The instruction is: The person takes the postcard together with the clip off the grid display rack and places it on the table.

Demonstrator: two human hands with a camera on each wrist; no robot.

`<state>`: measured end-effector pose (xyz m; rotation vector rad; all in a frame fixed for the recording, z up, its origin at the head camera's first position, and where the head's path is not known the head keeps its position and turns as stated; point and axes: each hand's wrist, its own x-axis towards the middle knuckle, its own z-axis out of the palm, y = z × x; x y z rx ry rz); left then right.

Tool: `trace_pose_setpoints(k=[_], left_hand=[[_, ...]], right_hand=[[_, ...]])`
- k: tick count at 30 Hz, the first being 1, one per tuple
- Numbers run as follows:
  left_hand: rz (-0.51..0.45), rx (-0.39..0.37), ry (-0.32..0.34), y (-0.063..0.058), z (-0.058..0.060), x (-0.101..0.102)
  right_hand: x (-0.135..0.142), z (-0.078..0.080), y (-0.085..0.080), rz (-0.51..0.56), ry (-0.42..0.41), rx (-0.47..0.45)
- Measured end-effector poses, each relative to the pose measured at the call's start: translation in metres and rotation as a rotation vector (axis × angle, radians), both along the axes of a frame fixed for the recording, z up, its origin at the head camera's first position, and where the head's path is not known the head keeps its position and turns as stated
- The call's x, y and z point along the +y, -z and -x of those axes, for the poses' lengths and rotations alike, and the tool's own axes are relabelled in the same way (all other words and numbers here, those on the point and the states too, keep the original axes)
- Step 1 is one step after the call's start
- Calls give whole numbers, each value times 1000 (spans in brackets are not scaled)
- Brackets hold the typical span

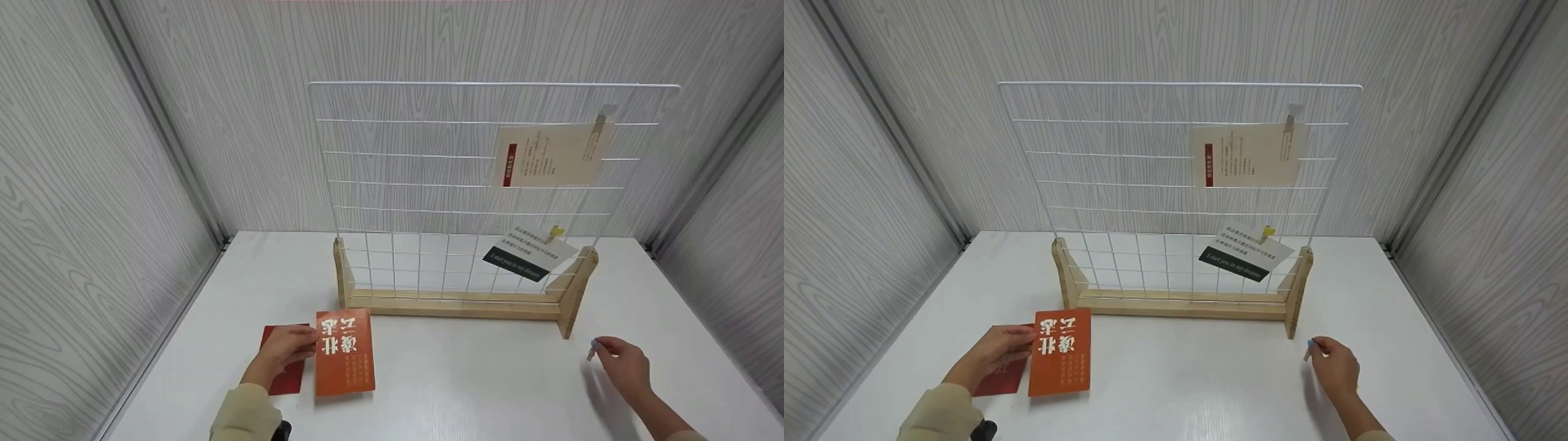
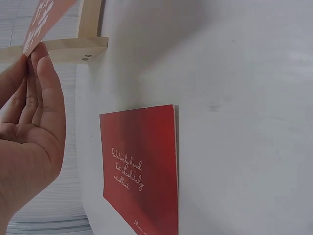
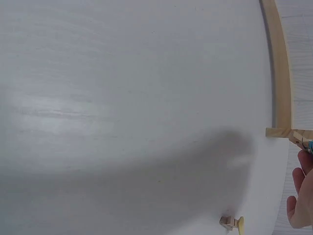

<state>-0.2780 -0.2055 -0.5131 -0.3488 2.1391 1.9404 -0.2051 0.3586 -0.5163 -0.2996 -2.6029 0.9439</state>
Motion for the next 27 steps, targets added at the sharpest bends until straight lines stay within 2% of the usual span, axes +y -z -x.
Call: trace_pose_setpoints(k=[5, 12, 18, 27], left_hand=[[7, -1, -10, 6, 0, 0], [33, -23, -27, 9, 1, 1], [30, -45, -39, 12, 3, 2], [69, -34, -53, 16, 3, 1]], right_hand=[[5, 1, 2, -13, -18, -72], [8, 3, 5, 1, 4, -188], [11, 2, 7, -10, 5, -226], [14, 3, 13, 15, 27, -308]])
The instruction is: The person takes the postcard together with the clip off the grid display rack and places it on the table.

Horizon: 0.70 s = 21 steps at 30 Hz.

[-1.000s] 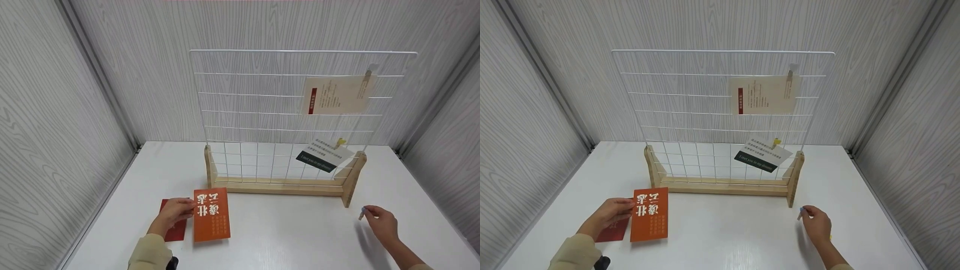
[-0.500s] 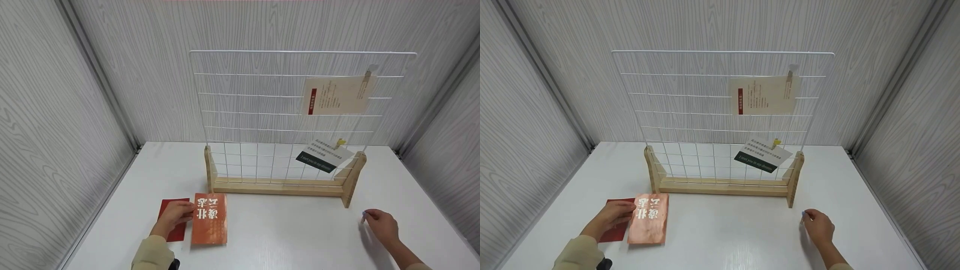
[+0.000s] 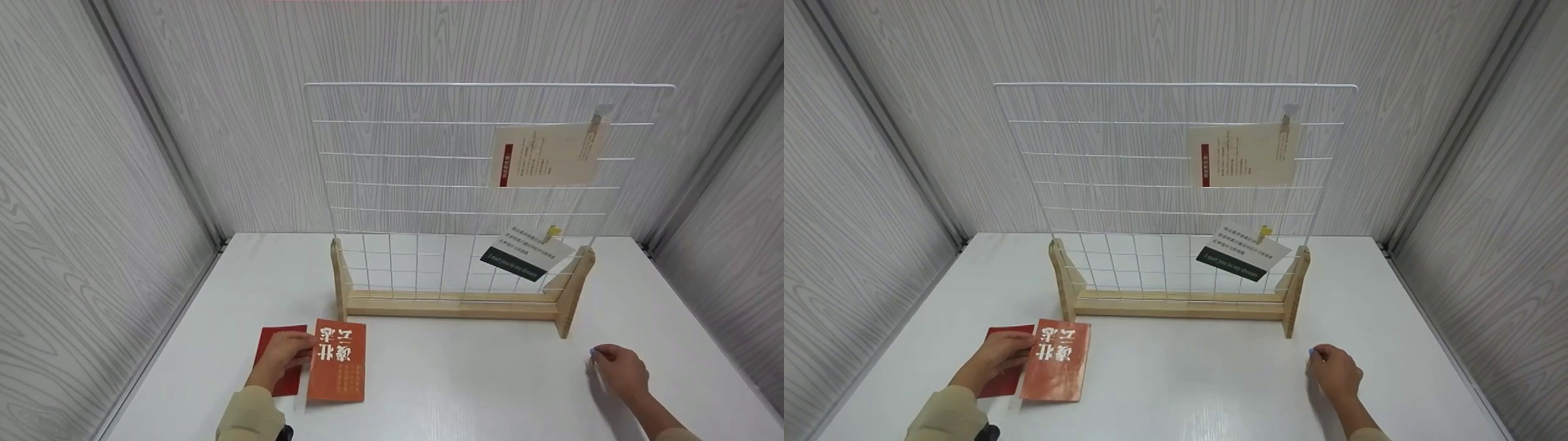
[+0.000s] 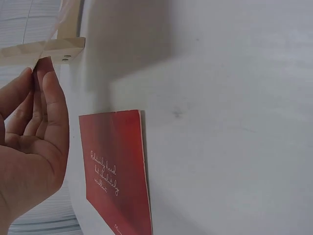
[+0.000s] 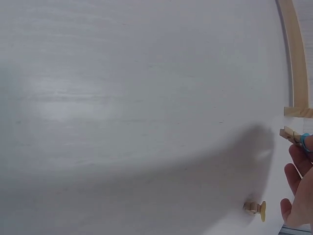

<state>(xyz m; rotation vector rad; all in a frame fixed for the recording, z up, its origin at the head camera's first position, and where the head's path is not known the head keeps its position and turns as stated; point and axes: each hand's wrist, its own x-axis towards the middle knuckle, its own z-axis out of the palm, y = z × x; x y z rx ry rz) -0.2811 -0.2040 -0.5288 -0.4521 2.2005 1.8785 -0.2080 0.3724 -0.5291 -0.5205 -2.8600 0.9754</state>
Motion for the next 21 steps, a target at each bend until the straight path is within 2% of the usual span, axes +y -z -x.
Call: trace_pose_setpoints(k=[13, 21], left_hand=[[51, -14, -28, 5, -1, -1], [53, -2, -30, 9, -2, 1]], right_hand=[[3, -2, 2, -37, -8, -51], [7, -4, 6, -21, -12, -102]])
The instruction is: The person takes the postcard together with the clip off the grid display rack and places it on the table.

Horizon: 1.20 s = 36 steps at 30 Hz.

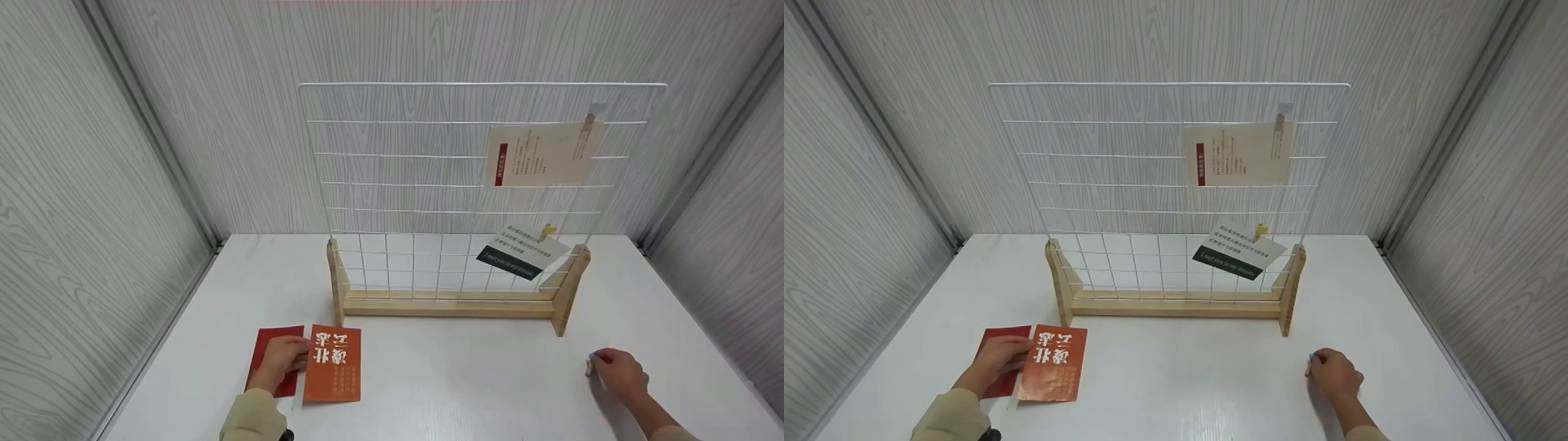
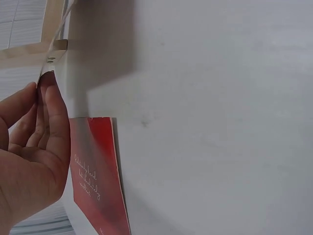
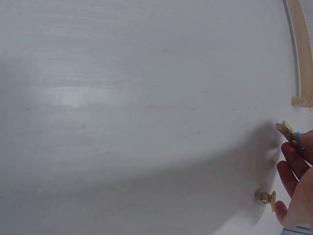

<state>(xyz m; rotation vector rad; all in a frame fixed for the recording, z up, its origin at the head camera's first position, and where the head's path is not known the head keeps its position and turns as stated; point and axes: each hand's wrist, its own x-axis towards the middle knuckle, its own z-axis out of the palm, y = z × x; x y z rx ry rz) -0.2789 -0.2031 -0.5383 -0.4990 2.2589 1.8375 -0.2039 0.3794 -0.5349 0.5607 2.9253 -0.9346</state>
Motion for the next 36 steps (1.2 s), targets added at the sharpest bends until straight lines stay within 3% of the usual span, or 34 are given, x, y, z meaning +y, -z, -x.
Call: trace_pose_setpoints(k=[13, 21, 36], left_hand=[[0, -4, -30, 2, -2, 0], [-11, -18, -35, 3, -3, 1], [-11, -38, -5, 3, -5, -3]], right_hand=[[2, 0, -3, 64, -10, -35], [3, 0, -3, 75, 29, -70], [3, 1, -3, 77, 39, -92]])
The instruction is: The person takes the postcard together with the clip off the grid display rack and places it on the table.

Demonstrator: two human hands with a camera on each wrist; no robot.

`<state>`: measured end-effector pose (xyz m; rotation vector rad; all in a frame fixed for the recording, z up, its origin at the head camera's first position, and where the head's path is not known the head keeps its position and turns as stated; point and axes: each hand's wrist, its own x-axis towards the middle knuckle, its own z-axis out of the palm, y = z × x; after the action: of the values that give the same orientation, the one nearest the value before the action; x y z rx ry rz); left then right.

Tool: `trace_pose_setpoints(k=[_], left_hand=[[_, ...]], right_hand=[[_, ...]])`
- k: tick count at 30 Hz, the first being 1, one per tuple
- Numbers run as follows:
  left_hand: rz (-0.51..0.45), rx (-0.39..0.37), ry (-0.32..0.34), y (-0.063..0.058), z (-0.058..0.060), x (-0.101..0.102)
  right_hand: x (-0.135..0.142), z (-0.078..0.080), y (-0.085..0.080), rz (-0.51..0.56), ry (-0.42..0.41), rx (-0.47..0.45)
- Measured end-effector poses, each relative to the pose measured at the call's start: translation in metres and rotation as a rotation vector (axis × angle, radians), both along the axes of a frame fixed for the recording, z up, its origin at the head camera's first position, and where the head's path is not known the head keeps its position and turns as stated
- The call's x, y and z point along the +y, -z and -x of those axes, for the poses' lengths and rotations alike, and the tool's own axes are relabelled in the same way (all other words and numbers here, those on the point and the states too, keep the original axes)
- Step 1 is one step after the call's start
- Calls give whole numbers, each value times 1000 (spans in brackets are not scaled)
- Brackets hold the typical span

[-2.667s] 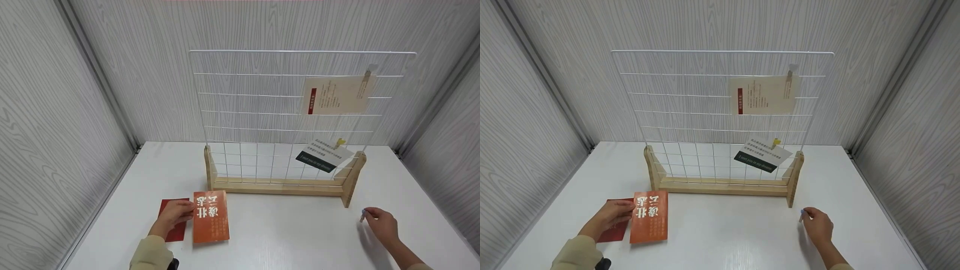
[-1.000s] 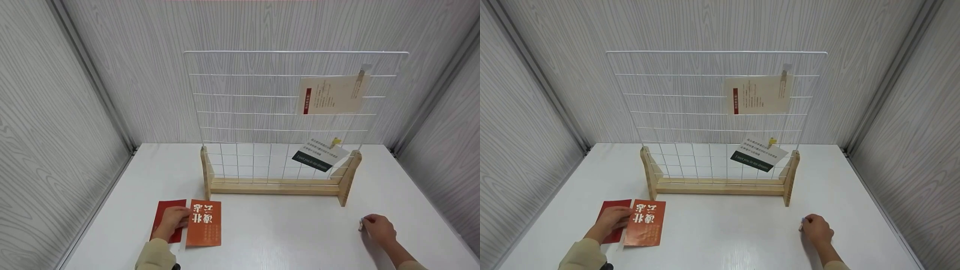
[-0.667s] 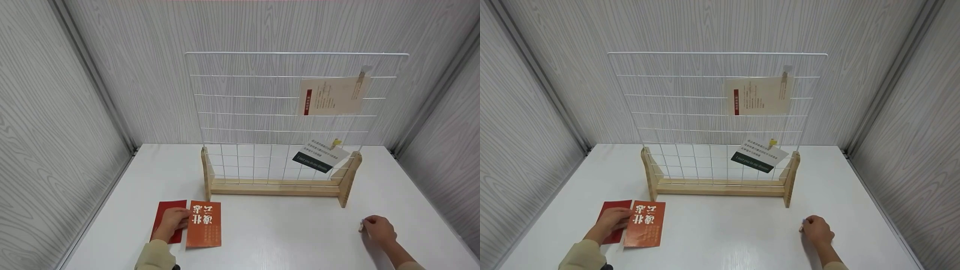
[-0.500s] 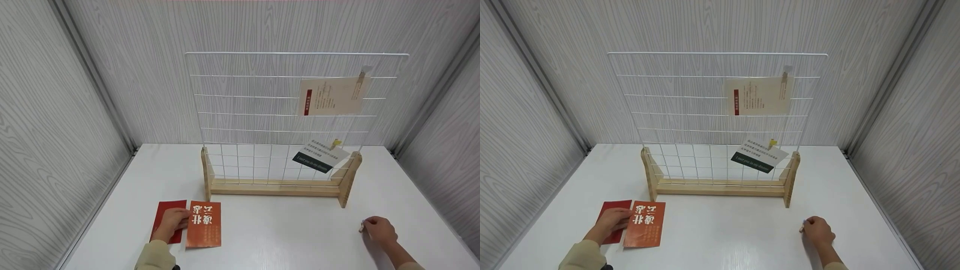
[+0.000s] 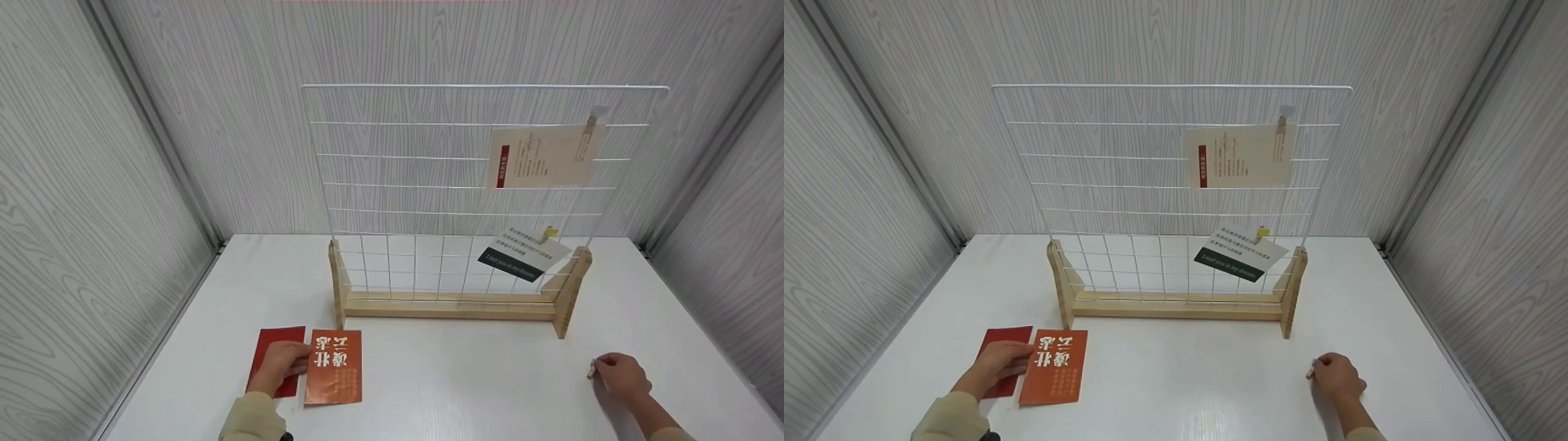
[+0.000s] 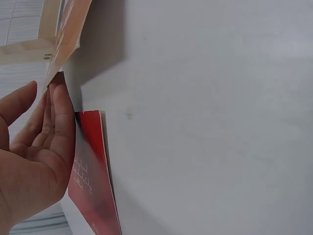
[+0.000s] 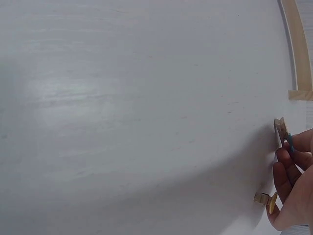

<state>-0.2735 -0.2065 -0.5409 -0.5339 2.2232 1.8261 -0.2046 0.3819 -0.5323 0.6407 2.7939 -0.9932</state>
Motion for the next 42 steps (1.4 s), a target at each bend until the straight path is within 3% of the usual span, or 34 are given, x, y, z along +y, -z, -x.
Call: trace_pose_setpoints(k=[14, 25, 36, 42], left_hand=[[49, -69, -10, -6, -1, -4], [47, -128, -20, -5, 0, -9], [-4, -84, -42, -4, -1, -16], [18, -90, -59, -15, -3, -23]], right_hand=[[2, -1, 1, -19, -8, 32], [8, -2, 1, -2, 11, 5], [14, -9, -7, 2, 16, 39], [22, -10, -13, 18, 8, 76]])
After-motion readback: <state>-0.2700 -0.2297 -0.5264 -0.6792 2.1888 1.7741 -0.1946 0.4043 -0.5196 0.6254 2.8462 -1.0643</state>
